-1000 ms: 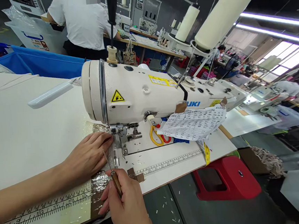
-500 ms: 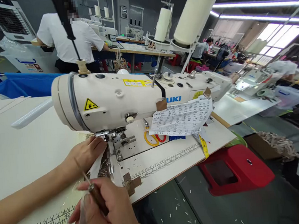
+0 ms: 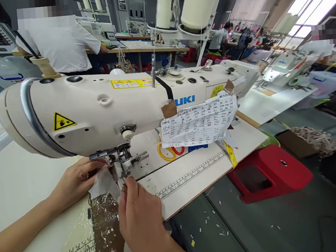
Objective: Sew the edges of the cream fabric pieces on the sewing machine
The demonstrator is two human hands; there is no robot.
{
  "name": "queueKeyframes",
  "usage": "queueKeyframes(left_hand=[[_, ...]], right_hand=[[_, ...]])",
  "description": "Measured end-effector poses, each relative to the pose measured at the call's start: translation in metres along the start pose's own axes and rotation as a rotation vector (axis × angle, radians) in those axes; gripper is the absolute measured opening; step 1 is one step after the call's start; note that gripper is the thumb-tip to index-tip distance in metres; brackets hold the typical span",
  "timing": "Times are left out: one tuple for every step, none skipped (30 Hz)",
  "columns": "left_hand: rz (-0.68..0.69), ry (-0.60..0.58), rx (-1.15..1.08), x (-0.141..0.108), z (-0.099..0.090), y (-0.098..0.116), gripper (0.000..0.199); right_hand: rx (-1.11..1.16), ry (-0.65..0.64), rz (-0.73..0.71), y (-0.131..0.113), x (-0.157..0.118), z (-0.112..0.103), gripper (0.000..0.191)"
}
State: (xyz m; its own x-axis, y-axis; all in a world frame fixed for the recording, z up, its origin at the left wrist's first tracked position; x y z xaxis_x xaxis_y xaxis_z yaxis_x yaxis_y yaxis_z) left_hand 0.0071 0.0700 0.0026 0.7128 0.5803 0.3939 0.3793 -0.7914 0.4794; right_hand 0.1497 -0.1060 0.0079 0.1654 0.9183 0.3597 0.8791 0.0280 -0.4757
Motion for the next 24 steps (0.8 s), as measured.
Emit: queueKeyframes(left_hand=[[-0.008, -0.011, 0.0, 0.0, -0.001, -0.001, 0.029], [-0.016, -0.023, 0.004, 0.0, -0.001, -0.002, 0.03], [-0.024, -0.035, 0.01, 0.0, -0.002, -0.003, 0.031], [-0.029, -0.043, 0.018, -0.001, -0.002, -0.004, 0.032], [-0.032, -0.048, 0.024, -0.001, -0.002, -0.006, 0.032], [-0.034, -0.048, 0.03, -0.001, -0.002, -0.008, 0.033], [-0.034, -0.046, 0.036, -0.002, -0.001, -0.01, 0.034], [-0.035, -0.043, 0.041, -0.002, -0.001, -0.012, 0.034], [-0.034, -0.036, 0.045, -0.003, 0.0, -0.013, 0.034], [-0.034, -0.024, 0.049, -0.004, 0.001, -0.015, 0.034], [-0.033, -0.009, 0.052, -0.004, 0.002, -0.016, 0.034], [-0.032, 0.003, 0.054, -0.005, 0.003, -0.017, 0.034], [-0.032, 0.01, 0.054, -0.005, 0.003, -0.017, 0.034], [-0.032, 0.01, 0.053, -0.005, 0.003, -0.016, 0.034], [-0.033, 0.004, 0.052, -0.005, 0.003, -0.016, 0.034], [-0.033, -0.007, 0.05, -0.004, 0.002, -0.014, 0.034], [-0.032, -0.017, 0.05, -0.003, 0.002, -0.013, 0.034], [-0.032, -0.025, 0.051, -0.003, 0.001, -0.011, 0.034], [-0.031, -0.031, 0.051, -0.002, 0.0, -0.01, 0.034], [-0.031, -0.035, 0.051, -0.001, -0.001, -0.009, 0.033], [-0.03, -0.035, 0.051, -0.001, -0.001, -0.008, 0.033], [-0.032, -0.035, 0.05, -0.001, -0.002, -0.008, 0.033], [-0.035, -0.033, 0.05, 0.0, -0.001, -0.008, 0.033], [-0.039, -0.034, 0.051, 0.0, -0.001, -0.007, 0.033]], right_hand=[[-0.012, 0.009, -0.017, -0.001, 0.002, 0.003, 0.027], [-0.027, 0.017, -0.03, -0.002, 0.005, 0.005, 0.027], [-0.043, 0.022, -0.04, -0.003, 0.006, 0.007, 0.027], [-0.058, 0.024, -0.047, -0.004, 0.008, 0.009, 0.028], [-0.07, 0.021, -0.051, -0.005, 0.009, 0.01, 0.029], [-0.081, 0.015, -0.052, -0.005, 0.009, 0.011, 0.029], [-0.091, 0.006, -0.052, -0.005, 0.01, 0.011, 0.029], [-0.097, -0.005, -0.05, -0.005, 0.011, 0.012, 0.03], [-0.101, -0.016, -0.045, -0.005, 0.011, 0.012, 0.029], [-0.103, -0.024, -0.037, -0.006, 0.011, 0.012, 0.029], [-0.105, -0.03, -0.029, -0.006, 0.012, 0.012, 0.028], [-0.106, -0.034, -0.021, -0.005, 0.012, 0.012, 0.028], [-0.107, -0.035, -0.013, -0.005, 0.012, 0.012, 0.027], [-0.11, -0.036, -0.007, -0.005, 0.013, 0.012, 0.027], [-0.112, -0.039, -0.004, -0.005, 0.013, 0.012, 0.026], [-0.112, -0.041, -0.002, -0.004, 0.013, 0.012, 0.026], [-0.109, -0.039, -0.004, -0.004, 0.014, 0.012, 0.025], [-0.103, -0.034, -0.008, -0.004, 0.014, 0.012, 0.025], [-0.096, -0.029, -0.012, -0.004, 0.014, 0.012, 0.024], [-0.088, -0.022, -0.018, -0.004, 0.014, 0.012, 0.024], [-0.083, -0.015, -0.022, -0.004, 0.014, 0.011, 0.023], [-0.081, -0.01, -0.026, -0.004, 0.013, 0.011, 0.023], [-0.081, -0.011, -0.029, -0.004, 0.013, 0.012, 0.023], [-0.083, -0.015, -0.027, -0.004, 0.013, 0.012, 0.023]])
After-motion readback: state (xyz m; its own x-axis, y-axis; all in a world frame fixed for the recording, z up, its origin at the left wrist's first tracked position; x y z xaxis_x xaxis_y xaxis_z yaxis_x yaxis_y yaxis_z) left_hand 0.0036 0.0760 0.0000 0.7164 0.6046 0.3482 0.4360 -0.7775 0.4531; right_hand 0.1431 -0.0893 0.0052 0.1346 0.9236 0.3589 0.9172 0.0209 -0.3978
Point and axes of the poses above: each hand's wrist, its own x-axis towards the middle knuckle, its own z-axis out of the palm, y = z × x, the point moved 1 cm from there along x, towards the middle knuckle, and after that the axes turned 4 degrees about -z, right-handed, at the moved point
